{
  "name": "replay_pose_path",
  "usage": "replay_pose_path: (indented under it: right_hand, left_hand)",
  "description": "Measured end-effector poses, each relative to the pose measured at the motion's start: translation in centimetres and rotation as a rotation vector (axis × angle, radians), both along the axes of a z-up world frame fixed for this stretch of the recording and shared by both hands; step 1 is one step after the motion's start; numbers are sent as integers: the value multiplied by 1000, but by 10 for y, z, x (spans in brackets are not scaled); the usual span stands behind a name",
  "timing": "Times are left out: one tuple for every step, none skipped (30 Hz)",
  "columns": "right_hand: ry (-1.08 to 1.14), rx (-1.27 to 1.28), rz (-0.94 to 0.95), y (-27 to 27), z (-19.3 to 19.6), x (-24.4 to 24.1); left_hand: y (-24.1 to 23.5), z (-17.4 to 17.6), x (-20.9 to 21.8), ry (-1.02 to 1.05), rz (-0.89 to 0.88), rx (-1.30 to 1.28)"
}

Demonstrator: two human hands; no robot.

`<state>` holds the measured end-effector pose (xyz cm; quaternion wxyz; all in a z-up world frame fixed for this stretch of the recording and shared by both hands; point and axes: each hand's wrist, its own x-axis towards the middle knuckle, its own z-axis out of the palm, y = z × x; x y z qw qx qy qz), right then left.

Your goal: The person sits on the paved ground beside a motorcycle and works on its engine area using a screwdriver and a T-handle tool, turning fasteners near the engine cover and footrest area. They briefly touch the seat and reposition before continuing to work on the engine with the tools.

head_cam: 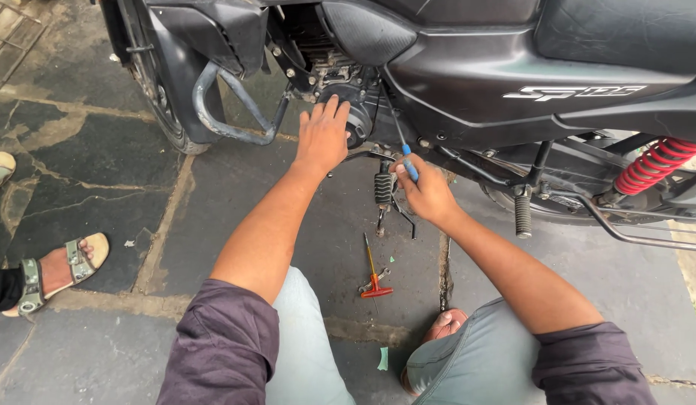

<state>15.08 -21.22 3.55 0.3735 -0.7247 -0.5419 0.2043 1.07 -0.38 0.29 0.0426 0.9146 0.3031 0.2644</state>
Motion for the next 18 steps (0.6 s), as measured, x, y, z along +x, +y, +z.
replay_pose_path:
  right_hand:
    - [-2,30,-7,1,-3,0]
    - [-6,62,-13,2,-5,1]
    - [-6,63,-11,3,-4,0]
    - [-22,69,-14,3,-3,-1]
    - [-38,76,-17,4,-2,-3]
    - [-35,74,-16,3,-2,-5]
    - [-79,55,-35,1,-2,-7]
    - [-127,42,-55,2,0,-7]
    - [-130,47,-54,3,1,-6]
    - [-149,27,-41,3,1,-5]
    - [-168,7,-29,4,1,-4]
    - [-168,6,-26,4,-4,1]
    - [-228,38,16,4,-10,6]
    - [-283,67,56,2,-18,10]
    - [-279,61,57,2,-19,10]
    - [-212,76,71,2,-19,10]
    - [-145,90,84,1,-20,9]
    - [-144,89,86,2,-7,4]
  left_hand:
    - [0,0,-1,4,-3,-5]
    - [1,0,0,6,-5,-8]
    - [1,1,1,5,-3,-7]
    - [0,2,1,13,1,-13]
    - [-1,2,0,20,5,-18]
    - [-1,2,-1,23,5,-21]
    - [-2,1,-2,24,5,-25]
    - [0,4,0,21,5,-23]
    - [0,5,0,18,6,-19]
    - [0,5,0,24,4,-24]
    - [0,4,-1,29,3,-29]
    - [0,3,0,29,6,-31]
    - [1,2,1,27,9,-22]
    - [0,-1,0,29,9,-16]
    - [0,-1,0,33,9,-22]
    - [0,0,0,43,7,-35]
    - [0,1,1,52,5,-48]
    - [0,1,1,54,7,-49]
